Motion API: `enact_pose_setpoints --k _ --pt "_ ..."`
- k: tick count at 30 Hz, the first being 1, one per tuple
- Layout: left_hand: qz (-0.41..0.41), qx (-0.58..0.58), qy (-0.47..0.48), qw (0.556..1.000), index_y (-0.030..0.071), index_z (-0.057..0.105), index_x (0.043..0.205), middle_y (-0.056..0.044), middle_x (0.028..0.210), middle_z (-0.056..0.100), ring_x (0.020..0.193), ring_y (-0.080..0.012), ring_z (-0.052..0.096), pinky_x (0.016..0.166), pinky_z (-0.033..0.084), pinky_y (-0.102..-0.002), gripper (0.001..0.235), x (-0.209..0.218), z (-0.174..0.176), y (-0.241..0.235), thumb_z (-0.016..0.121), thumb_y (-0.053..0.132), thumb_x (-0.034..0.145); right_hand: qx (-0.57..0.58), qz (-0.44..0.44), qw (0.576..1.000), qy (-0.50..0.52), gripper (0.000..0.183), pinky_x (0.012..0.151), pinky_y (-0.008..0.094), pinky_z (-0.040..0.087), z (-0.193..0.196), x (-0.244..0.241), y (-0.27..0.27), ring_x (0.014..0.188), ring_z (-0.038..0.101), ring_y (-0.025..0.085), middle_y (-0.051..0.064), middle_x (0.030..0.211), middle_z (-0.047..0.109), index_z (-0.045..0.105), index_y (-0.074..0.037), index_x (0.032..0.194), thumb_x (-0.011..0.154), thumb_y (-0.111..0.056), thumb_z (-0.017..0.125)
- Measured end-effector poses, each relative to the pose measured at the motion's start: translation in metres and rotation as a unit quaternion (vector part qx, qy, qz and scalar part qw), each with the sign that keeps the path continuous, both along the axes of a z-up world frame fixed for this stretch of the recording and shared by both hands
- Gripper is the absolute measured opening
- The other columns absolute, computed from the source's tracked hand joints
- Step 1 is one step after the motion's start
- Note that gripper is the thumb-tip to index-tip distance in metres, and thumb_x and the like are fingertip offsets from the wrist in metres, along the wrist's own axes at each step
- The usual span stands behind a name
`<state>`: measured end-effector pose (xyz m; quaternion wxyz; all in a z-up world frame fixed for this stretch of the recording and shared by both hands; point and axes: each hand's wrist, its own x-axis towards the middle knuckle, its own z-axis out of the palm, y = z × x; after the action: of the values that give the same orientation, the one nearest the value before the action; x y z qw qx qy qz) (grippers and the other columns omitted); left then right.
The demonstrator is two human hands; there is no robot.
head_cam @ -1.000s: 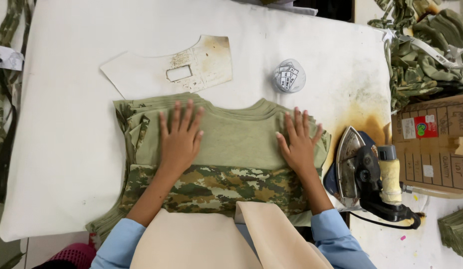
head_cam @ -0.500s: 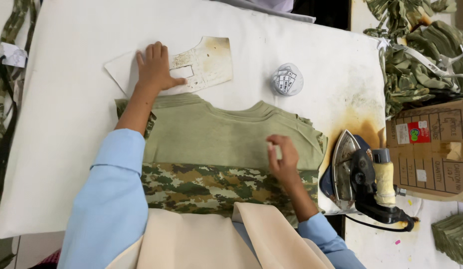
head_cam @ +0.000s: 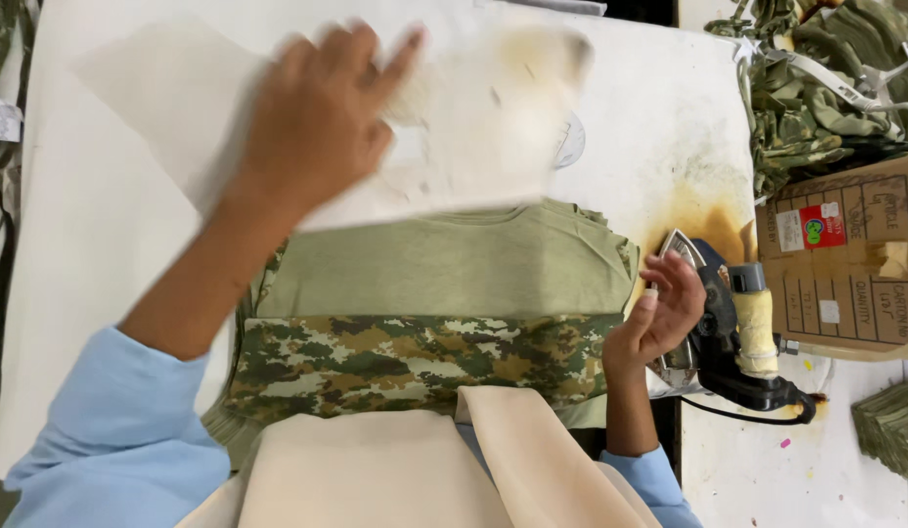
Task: The person irons the collar area of a stack of camouflage-patterned shirts using a steam iron. They repeatedly place a paper template over the collar, position a small label, and press it with the iron before moving to the next shirt in the stack.
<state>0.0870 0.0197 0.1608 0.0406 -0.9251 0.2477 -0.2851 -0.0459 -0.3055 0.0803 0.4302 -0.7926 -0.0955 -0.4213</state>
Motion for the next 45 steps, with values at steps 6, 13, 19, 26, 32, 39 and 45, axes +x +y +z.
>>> enact_pose_setpoints --k 6,13,19,26,32,39,45 --pt "-0.198 -0.117 0.228 0.946 0.006 0.059 0.113 -0.017 0.101 0.050 0.083 -0.0311 0.051 0.065 0.041 -0.039 0.044 -0.057 -0.142 -0.083 0.058 0.012 0.070 -0.210 0.040 0.943 0.255 0.059 0.102 0.051 0.017 -0.026 0.017 0.039 0.126 0.024 0.038 0.018 0.136 0.029 0.036 -0.009 0.133 0.092 -0.050 0.030" --pt "-0.184 -0.176 0.333 0.908 0.012 0.045 0.127 -0.012 0.126 0.040 0.124 -0.0278 0.031 0.098 0.022 -0.048 0.057 -0.074 -0.153 -0.067 0.052 0.046 0.082 -0.331 -0.009 0.845 0.420 0.060 0.100 0.052 0.005 -0.054 0.019 0.039 0.130 0.019 0.030 0.012 0.139 0.028 0.036 -0.014 0.136 0.089 -0.051 0.044" --pt "-0.051 -0.137 0.342 0.928 0.014 0.036 0.135 -0.018 0.139 0.029 0.133 -0.0357 0.019 0.105 0.011 -0.056 0.094 -0.097 -0.135 -0.017 0.058 0.068 0.061 -0.332 -0.038 0.851 0.406 0.061 0.094 0.048 0.011 -0.064 0.018 0.033 0.123 0.025 0.027 0.008 0.130 0.032 0.039 -0.017 0.132 0.085 -0.054 0.049" --pt "-0.005 -0.128 0.336 0.933 0.014 0.028 0.140 -0.016 0.147 0.017 0.137 -0.0321 0.008 0.107 0.004 -0.055 0.080 -0.110 -0.152 -0.014 0.051 0.056 0.075 -0.348 -0.048 0.839 0.415 0.066 0.092 0.048 0.010 -0.069 0.022 0.033 0.122 0.019 0.027 0.006 0.129 0.028 0.034 -0.019 0.137 0.085 -0.058 0.045" --pt "0.009 -0.144 0.293 0.945 0.018 0.032 0.138 -0.013 0.146 0.022 0.137 -0.0299 0.014 0.108 0.006 -0.052 0.081 -0.111 -0.151 -0.016 0.053 0.058 0.070 -0.351 -0.046 0.841 0.409 0.064 0.090 0.049 0.011 -0.072 0.024 0.031 0.121 0.019 0.028 0.006 0.126 0.029 0.035 -0.021 0.136 0.085 -0.057 0.046" --pt "0.029 -0.148 0.305 0.940 0.020 0.032 0.138 -0.011 0.146 0.022 0.137 -0.0289 0.014 0.108 0.007 -0.052 0.089 -0.111 -0.157 -0.019 0.050 0.069 0.067 -0.351 -0.045 0.843 0.405 0.065 0.090 0.050 0.011 -0.075 0.025 0.031 0.122 0.018 0.029 0.006 0.126 0.029 0.035 -0.021 0.137 0.085 -0.059 0.045" --pt "0.028 -0.164 0.310 0.936 0.020 0.032 0.138 -0.010 0.146 0.022 0.137 -0.0275 0.014 0.109 0.007 -0.050 0.088 -0.113 -0.155 -0.018 0.050 0.070 0.067 -0.360 -0.046 0.846 0.391 0.062 0.088 0.050 0.010 -0.076 0.024 0.032 0.121 0.018 0.028 0.006 0.126 0.029 0.035 -0.022 0.138 0.087 -0.057 0.043"
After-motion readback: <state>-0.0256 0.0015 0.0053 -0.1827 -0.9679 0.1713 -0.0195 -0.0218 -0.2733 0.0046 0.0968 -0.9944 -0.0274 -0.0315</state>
